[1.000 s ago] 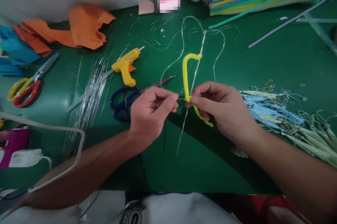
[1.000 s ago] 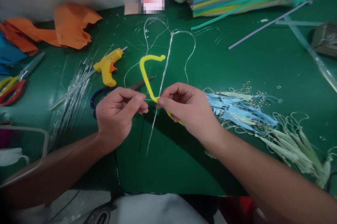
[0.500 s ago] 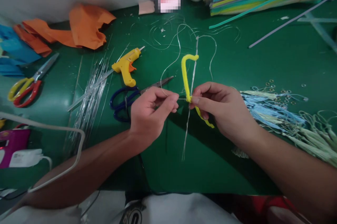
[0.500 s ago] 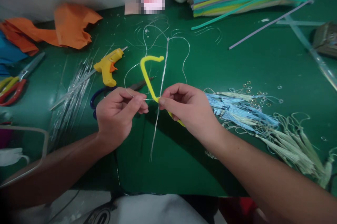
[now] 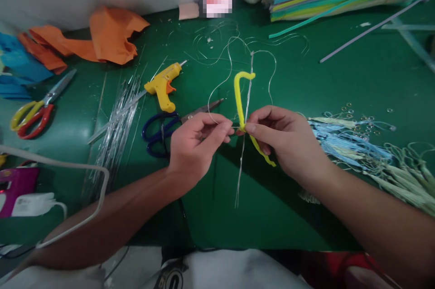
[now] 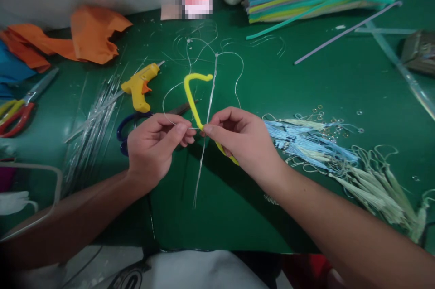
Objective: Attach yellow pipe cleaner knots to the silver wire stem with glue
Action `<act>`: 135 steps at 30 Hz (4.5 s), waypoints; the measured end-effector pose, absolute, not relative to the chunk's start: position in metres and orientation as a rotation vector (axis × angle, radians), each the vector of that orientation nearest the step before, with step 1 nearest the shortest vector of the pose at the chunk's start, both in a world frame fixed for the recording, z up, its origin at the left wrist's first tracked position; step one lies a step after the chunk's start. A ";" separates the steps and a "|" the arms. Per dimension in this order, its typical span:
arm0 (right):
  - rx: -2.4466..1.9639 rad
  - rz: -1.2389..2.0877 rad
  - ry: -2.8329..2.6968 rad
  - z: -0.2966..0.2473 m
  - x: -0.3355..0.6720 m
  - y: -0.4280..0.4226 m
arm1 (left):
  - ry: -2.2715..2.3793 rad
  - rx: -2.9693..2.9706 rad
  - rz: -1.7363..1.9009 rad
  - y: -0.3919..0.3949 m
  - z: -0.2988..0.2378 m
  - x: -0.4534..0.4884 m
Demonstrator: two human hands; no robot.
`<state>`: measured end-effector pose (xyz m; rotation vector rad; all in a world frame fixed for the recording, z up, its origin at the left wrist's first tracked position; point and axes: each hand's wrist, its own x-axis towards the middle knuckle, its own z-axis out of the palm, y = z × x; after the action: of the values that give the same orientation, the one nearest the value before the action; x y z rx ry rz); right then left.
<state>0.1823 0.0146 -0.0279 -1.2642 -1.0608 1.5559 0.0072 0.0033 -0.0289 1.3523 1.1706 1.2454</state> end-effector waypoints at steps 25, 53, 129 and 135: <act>-1.268 1.524 -1.041 -0.031 0.179 0.014 | 1.173 1.074 1.164 0.006 -0.026 0.013; -1.346 1.439 -1.154 -0.030 0.182 0.013 | 1.149 1.207 1.211 0.009 -0.025 0.004; -1.709 1.585 -1.561 -0.028 0.214 0.042 | 1.186 2.755 0.197 0.022 -0.040 -0.007; -1.703 1.598 -1.520 -0.027 0.214 0.042 | 1.176 2.781 0.219 0.025 -0.044 -0.006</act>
<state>0.2142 0.0415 -0.0271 -1.7028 -1.5200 1.5984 -0.0058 0.0245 -0.0439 2.7805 1.1762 0.2192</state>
